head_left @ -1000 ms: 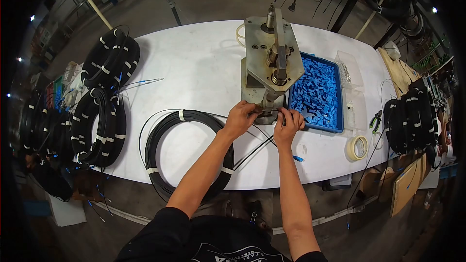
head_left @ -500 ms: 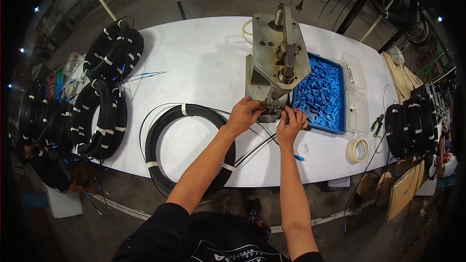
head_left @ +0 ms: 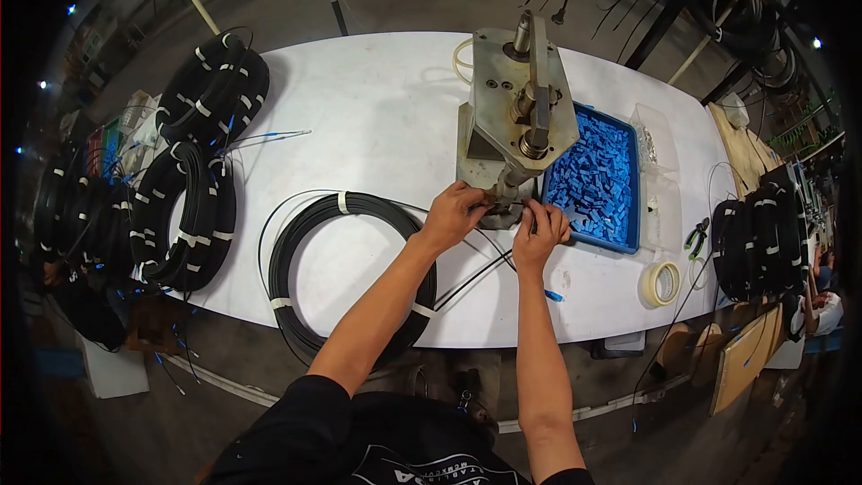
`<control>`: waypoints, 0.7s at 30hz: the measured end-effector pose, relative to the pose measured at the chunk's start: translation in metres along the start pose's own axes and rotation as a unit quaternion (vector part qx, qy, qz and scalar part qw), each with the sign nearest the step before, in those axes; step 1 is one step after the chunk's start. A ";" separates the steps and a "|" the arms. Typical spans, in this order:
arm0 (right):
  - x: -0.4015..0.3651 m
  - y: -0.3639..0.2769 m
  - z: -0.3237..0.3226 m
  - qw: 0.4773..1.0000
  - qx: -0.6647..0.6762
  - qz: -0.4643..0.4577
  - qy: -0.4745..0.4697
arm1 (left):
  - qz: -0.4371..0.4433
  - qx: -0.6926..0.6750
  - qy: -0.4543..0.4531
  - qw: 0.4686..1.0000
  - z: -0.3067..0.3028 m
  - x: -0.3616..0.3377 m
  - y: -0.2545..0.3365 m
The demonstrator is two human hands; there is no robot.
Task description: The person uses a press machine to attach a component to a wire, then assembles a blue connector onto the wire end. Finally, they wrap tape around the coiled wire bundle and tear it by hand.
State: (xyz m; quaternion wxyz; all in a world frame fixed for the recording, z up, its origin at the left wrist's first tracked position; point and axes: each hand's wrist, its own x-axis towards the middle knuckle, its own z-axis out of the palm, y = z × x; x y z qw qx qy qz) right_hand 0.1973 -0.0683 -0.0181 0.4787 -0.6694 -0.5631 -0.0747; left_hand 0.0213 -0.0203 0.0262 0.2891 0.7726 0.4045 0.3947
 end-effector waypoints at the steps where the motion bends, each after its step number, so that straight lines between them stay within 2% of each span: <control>1: 0.000 0.000 0.000 1.000 0.004 0.001 0.003 | 0.011 0.005 0.002 1.000 0.000 0.000 0.000; 18: -0.001 0.001 0.003 0.999 -0.043 0.005 0.001 | -0.005 -0.015 0.008 1.000 0.000 0.000 -0.002; 21: -0.002 0.004 0.004 0.999 -0.044 0.001 0.007 | 0.023 0.022 0.005 0.999 0.001 0.001 -0.005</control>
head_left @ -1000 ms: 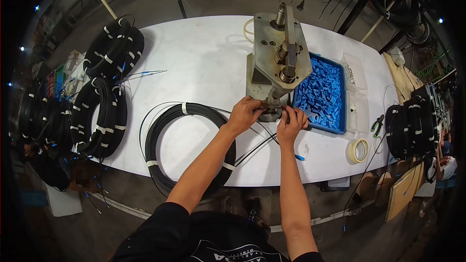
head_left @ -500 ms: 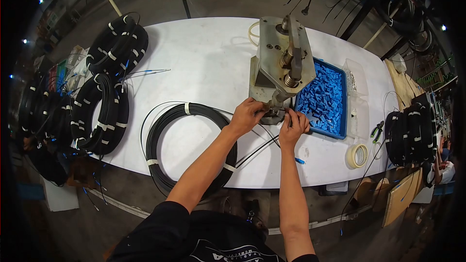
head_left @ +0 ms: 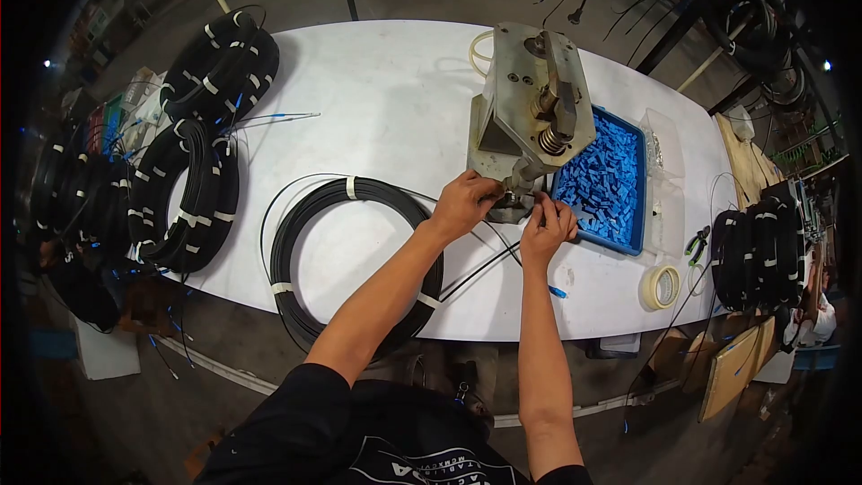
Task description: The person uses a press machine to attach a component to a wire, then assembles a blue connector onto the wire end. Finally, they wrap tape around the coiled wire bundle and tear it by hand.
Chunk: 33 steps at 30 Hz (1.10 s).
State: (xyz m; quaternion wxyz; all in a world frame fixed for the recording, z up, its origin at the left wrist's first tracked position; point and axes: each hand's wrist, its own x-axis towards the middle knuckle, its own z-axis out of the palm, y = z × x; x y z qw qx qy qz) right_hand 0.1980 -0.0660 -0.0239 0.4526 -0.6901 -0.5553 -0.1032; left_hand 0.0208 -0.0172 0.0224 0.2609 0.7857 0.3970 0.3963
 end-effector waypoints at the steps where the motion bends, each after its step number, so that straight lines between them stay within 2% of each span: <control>1: 0.001 0.000 0.000 1.000 0.000 -0.002 0.004 | 0.007 0.004 0.009 1.000 0.001 0.000 0.000; 17: 0.001 -0.003 -0.003 1.000 0.004 0.012 -0.001 | 0.077 0.068 0.050 0.993 0.004 0.004 0.000; 29: 0.001 -0.001 -0.001 1.000 0.004 0.010 0.005 | 0.044 0.057 0.035 0.997 0.004 0.003 0.001; 33: 0.001 -0.003 -0.003 1.000 0.007 0.017 0.000 | 0.059 0.057 0.042 0.996 0.004 0.004 0.000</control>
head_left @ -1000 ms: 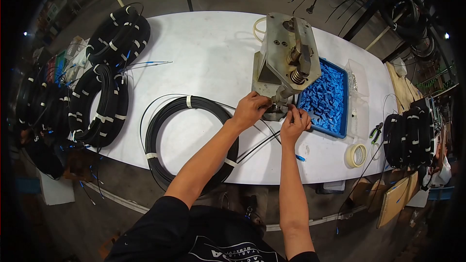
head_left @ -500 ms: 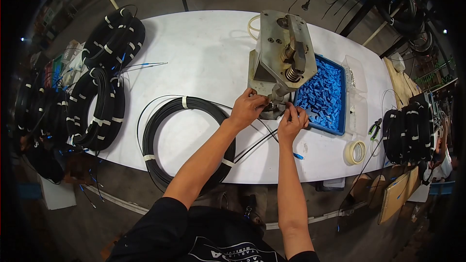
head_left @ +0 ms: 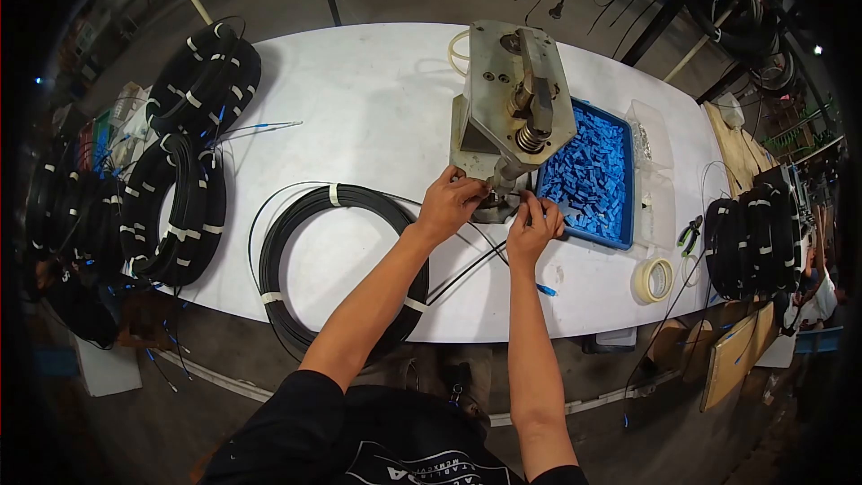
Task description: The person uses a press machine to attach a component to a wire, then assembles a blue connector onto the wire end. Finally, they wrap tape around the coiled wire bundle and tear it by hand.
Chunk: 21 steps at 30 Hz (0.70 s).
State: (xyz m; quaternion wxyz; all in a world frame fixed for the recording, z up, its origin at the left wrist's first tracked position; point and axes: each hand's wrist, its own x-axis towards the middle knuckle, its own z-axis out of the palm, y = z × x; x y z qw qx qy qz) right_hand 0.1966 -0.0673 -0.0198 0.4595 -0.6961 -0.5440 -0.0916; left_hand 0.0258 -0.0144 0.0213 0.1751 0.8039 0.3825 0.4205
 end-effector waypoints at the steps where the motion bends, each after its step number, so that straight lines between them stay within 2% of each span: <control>1: -0.001 -0.001 0.000 1.000 -0.002 0.001 -0.001 | -0.002 0.003 -0.003 1.000 0.000 0.000 0.000; 18: 0.000 0.000 -0.001 1.000 0.001 -0.002 0.000 | -0.015 -0.009 0.021 1.000 -0.001 0.002 0.005; 21: 0.001 -0.002 -0.002 1.000 0.011 0.001 -0.002 | -0.035 -0.024 0.002 0.999 0.000 0.000 0.003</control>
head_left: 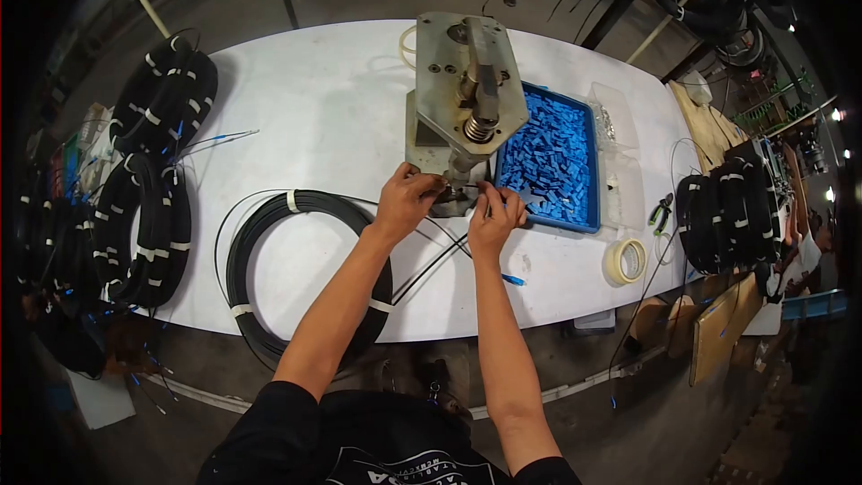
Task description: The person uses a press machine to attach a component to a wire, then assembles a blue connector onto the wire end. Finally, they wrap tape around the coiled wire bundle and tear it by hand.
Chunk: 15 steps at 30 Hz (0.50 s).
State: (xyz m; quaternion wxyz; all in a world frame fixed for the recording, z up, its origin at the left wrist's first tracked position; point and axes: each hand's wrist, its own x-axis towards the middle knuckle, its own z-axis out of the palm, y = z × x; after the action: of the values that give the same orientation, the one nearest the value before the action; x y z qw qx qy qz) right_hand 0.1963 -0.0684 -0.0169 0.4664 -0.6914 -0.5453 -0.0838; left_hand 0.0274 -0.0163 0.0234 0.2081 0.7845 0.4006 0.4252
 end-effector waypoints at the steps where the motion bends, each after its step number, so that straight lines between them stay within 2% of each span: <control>1: 0.000 0.000 0.001 1.000 0.005 0.000 0.002 | -0.010 0.004 -0.005 1.000 0.001 0.000 0.001; 15: 0.000 -0.002 0.002 1.000 0.017 0.007 0.002 | -0.016 0.005 -0.029 0.999 -0.001 -0.002 -0.002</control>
State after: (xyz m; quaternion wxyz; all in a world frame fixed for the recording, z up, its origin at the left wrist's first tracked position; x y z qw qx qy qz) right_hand 0.1943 -0.0674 -0.0169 0.4799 -0.6868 -0.5410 -0.0730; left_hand 0.0247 -0.0161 0.0218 0.2222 0.7910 0.4090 0.3972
